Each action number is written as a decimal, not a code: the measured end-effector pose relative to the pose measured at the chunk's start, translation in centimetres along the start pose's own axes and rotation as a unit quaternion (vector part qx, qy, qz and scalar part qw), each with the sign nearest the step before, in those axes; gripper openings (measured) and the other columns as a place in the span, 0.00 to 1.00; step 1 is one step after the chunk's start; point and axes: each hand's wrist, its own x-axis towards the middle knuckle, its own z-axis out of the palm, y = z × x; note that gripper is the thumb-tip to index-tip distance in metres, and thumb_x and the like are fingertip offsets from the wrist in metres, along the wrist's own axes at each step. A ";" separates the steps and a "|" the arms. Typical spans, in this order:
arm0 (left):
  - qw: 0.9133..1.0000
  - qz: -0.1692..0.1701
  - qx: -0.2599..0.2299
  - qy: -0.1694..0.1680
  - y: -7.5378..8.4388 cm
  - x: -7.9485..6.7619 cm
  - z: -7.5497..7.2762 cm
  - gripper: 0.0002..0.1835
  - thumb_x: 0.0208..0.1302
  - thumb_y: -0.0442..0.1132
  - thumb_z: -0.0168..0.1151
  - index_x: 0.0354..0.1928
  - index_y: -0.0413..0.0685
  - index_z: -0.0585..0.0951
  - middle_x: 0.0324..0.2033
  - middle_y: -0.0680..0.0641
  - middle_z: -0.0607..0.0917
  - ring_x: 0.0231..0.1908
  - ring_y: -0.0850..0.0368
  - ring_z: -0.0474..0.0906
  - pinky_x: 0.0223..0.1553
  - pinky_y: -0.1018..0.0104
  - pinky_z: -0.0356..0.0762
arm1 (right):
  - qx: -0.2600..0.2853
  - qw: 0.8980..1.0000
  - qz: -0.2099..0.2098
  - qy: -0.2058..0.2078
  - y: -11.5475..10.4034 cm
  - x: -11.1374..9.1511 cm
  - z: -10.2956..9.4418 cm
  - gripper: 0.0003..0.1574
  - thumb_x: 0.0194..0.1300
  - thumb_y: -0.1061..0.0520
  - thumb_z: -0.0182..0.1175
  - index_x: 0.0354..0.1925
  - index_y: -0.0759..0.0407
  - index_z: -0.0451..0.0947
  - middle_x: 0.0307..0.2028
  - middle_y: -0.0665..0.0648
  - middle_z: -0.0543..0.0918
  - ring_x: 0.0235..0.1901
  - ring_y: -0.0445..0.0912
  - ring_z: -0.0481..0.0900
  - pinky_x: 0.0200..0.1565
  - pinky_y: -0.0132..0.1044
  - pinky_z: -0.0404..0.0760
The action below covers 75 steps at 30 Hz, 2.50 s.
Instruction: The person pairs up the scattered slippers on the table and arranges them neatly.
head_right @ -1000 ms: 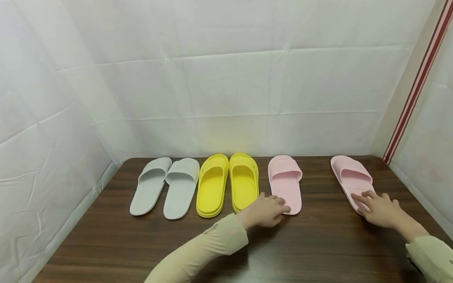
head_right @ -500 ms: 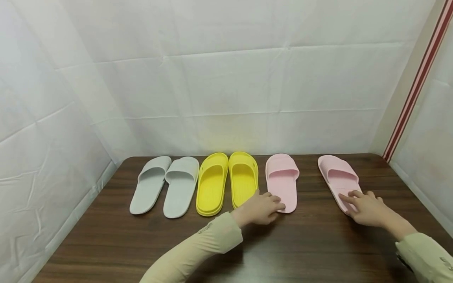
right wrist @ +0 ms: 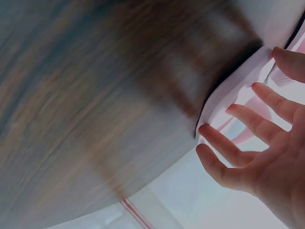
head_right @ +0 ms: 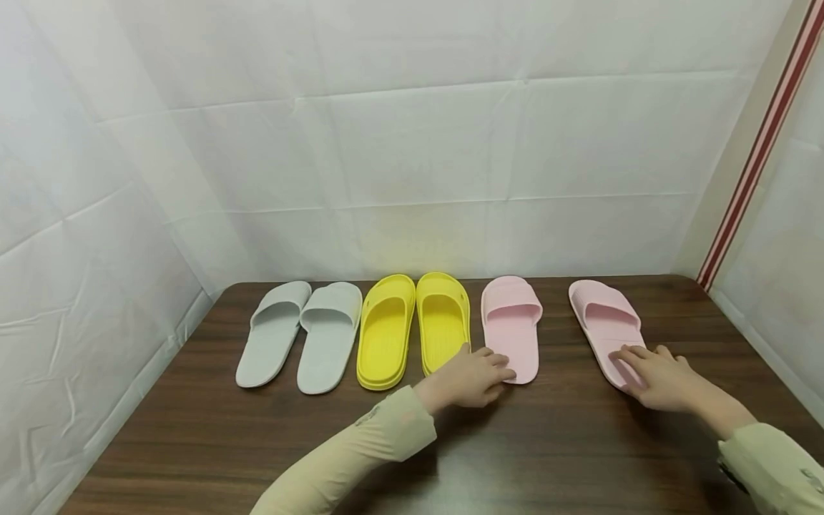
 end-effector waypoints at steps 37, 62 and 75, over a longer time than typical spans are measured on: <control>1.000 0.000 0.016 0.019 0.6 -1.6 -0.2 0.14 0.59 0.51 0.52 0.48 0.72 0.76 0.37 0.58 0.77 0.38 0.60 0.73 0.43 0.57 0.68 | 0.011 0.998 -0.059 0.031 -1.7 0.7 -0.1 0.29 0.50 0.45 0.64 0.52 0.44 0.73 0.53 0.59 0.74 0.47 0.57 0.70 0.33 0.67 0.68; 1.000 -0.014 -0.013 0.009 -0.2 -1.4 -0.2 0.15 0.60 0.51 0.51 0.49 0.71 0.76 0.40 0.58 0.78 0.41 0.60 0.75 0.49 0.53 0.68 | -0.002 0.997 -0.072 0.017 -3.8 4.0 0.1 0.29 0.50 0.44 0.63 0.52 0.45 0.73 0.53 0.59 0.75 0.43 0.55 0.71 0.31 0.50 0.67; 0.999 -0.012 -0.029 0.014 -0.3 -1.4 -0.5 0.14 0.59 0.50 0.53 0.47 0.70 0.78 0.39 0.58 0.79 0.40 0.61 0.76 0.50 0.52 0.68 | -0.004 0.998 -0.065 0.004 -4.3 4.8 0.0 0.29 0.51 0.46 0.62 0.53 0.47 0.73 0.53 0.61 0.74 0.45 0.57 0.71 0.31 0.52 0.67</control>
